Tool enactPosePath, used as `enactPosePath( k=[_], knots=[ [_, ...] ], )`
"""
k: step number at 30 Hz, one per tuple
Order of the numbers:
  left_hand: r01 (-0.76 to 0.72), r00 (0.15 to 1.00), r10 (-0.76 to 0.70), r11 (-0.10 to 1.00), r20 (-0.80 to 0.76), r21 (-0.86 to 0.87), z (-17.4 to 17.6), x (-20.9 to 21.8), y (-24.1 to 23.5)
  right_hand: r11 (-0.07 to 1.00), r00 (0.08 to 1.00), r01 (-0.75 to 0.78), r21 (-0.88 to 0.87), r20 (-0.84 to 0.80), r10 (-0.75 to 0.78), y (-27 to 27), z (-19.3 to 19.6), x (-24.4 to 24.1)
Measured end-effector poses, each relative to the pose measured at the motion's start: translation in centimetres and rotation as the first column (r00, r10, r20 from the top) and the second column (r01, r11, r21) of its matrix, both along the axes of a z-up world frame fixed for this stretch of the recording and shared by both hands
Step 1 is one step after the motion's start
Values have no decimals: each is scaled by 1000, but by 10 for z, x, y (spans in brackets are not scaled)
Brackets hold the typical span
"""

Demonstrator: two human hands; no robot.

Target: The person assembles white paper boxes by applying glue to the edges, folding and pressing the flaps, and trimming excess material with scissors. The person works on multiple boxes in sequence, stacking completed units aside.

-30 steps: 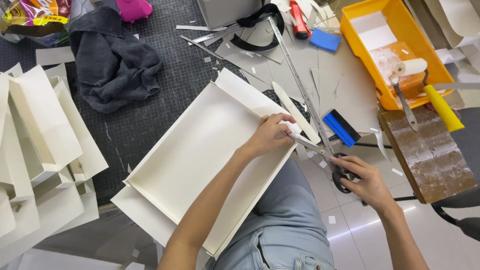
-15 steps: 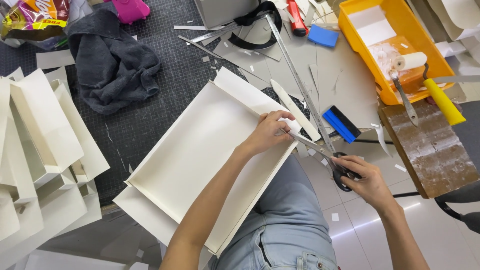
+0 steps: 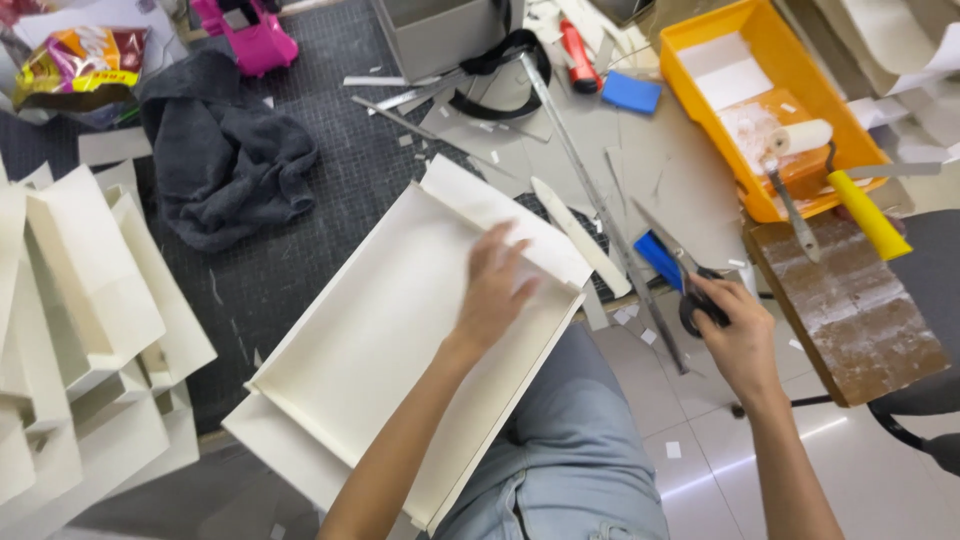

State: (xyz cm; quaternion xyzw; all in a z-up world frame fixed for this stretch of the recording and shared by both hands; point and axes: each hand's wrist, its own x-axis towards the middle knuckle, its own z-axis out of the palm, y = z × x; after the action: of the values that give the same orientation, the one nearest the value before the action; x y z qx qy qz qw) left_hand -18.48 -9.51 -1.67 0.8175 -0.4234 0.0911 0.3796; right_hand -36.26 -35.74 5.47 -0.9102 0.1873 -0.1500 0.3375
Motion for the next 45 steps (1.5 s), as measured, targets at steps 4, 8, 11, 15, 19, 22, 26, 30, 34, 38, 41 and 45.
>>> enactPosePath(
  k=[4, 8, 11, 15, 19, 22, 26, 30, 34, 38, 41, 45],
  knots=[
    [-488, 870, 490, 841, 53, 235, -21, 1, 61, 930, 988, 72, -360, 153, -18, -55, -43, 32],
    [-574, 724, 688, 636, -42, 516, 21, -11, 109, 900, 996, 79, -429, 62, -58, -70, -48, 60],
    [-572, 733, 677, 665, -65, 480, 15, -1, 116, 577, 926, 325, -749, 128, -356, -52, -2, 51],
    [-529, 739, 664, 678, -116, 510, 0, 26, 116, 754, 835, 439, -489, -88, -543, -82, 25, 36],
    [-496, 785, 616, 692, -70, 525, -2, 62, 110, 929, 924, 341, -145, 232, -303, -128, 18, 48],
    [-564, 800, 588, 663, 124, 492, -19, 87, 108, 930, 923, 305, -208, 305, -234, -165, 11, 90],
    [-681, 727, 488, 603, 483, 415, -26, 118, 119, 914, 924, 280, -294, 341, -173, -208, 8, 141],
    [-619, 774, 405, 645, 487, 449, -15, 133, 131, 917, 927, 191, -350, 371, -52, -224, -6, 178],
    [-494, 858, 328, 738, 394, 459, 5, 136, 129, 918, 968, 143, -369, 248, -51, -231, -4, 191],
    [-492, 861, 471, 678, 191, 546, -8, 145, 132, 947, 980, 90, -308, 195, -30, -214, 6, 192],
    [-468, 868, 481, 703, 127, 535, -8, 148, 133, 933, 986, 98, -346, 164, -42, -219, 6, 195],
    [-539, 838, 501, 697, 216, 473, 0, 152, 122, 947, 982, 67, -315, 190, -7, -224, 11, 199]
  ],
)
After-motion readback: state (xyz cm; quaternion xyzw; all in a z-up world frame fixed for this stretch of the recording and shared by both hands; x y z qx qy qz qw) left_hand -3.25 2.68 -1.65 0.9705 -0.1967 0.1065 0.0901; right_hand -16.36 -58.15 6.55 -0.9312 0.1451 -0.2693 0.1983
